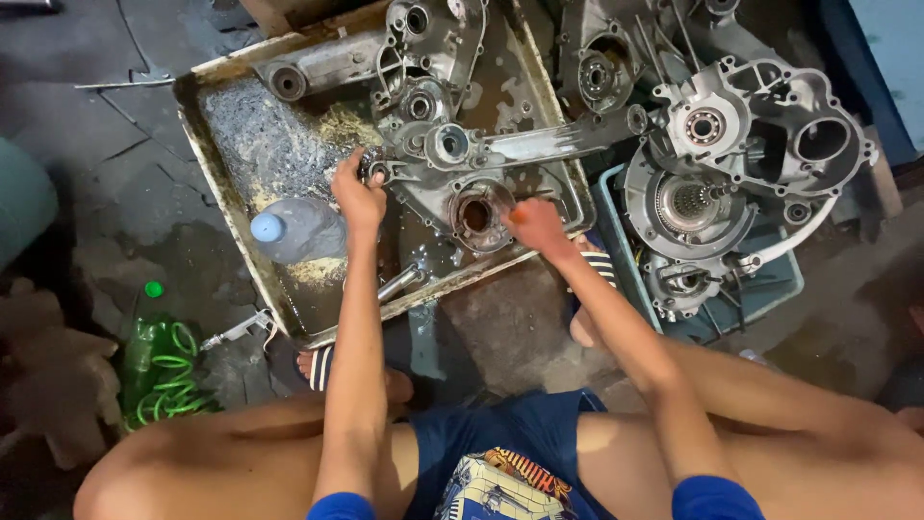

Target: Cleaning and inspecting disassembled motorcycle engine components in a tray.

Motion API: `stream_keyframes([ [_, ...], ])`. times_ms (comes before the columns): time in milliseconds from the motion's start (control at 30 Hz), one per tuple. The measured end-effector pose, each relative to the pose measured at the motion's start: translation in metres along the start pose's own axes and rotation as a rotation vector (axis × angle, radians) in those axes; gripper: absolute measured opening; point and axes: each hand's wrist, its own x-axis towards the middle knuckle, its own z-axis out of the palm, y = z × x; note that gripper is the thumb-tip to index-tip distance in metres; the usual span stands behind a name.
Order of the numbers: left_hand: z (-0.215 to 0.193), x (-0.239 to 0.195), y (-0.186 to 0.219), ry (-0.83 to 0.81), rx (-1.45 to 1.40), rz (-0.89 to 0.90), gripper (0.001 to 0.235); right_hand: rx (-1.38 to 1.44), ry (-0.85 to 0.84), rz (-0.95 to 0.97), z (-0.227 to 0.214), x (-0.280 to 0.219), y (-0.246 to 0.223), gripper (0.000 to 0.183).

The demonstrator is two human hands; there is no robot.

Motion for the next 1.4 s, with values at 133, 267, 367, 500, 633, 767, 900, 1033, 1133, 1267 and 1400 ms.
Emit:
stream_keyframes([
  [133, 0.010, 0.000, -0.011, 0.001, 0.013, -0.011, 0.049, 0.218, 0.048, 0.043, -0.011, -0.009, 0.005, 0.056],
  [267, 0.011, 0.004, -0.011, 0.017, -0.003, 0.008, 0.052, 0.189, -0.043, 0.082, -0.009, -0.013, 0.004, 0.067],
  [367, 0.008, 0.001, -0.010, 0.011, -0.008, 0.003, 0.051, 0.095, -0.060, 0.024, 0.006, -0.003, 0.013, 0.058],
  [500, 0.014, 0.004, -0.017, 0.014, 0.013, 0.023, 0.050, 0.060, -0.057, 0.029, 0.015, 0.002, 0.012, 0.063],
  [633, 0.013, 0.003, -0.017, 0.015, 0.005, 0.024, 0.051, -0.042, 0.037, 0.028, -0.017, -0.002, -0.012, 0.054],
  [767, 0.016, -0.002, -0.019, 0.006, 0.000, 0.015, 0.051, 0.027, 0.062, 0.138, 0.014, 0.006, 0.009, 0.050],
  [900, 0.015, 0.002, -0.014, 0.019, -0.020, 0.005, 0.053, -0.010, 0.188, -0.005, 0.028, 0.014, 0.020, 0.059],
  [1033, 0.017, 0.005, -0.016, 0.025, 0.011, 0.017, 0.054, -0.193, 0.240, -0.014, 0.007, 0.024, 0.025, 0.045],
  [1133, 0.012, 0.002, -0.013, 0.018, 0.000, 0.026, 0.054, -0.394, 0.637, -0.421, 0.015, 0.021, 0.029, 0.035],
  [1267, 0.011, 0.004, -0.008, 0.015, -0.007, 0.044, 0.052, -0.074, 0.094, -0.219, 0.011, 0.005, 0.010, 0.034],
  [1400, 0.012, 0.004, -0.011, 0.016, 0.015, 0.044, 0.052, 0.098, 0.188, 0.102, 0.072, 0.019, 0.040, 0.062],
])
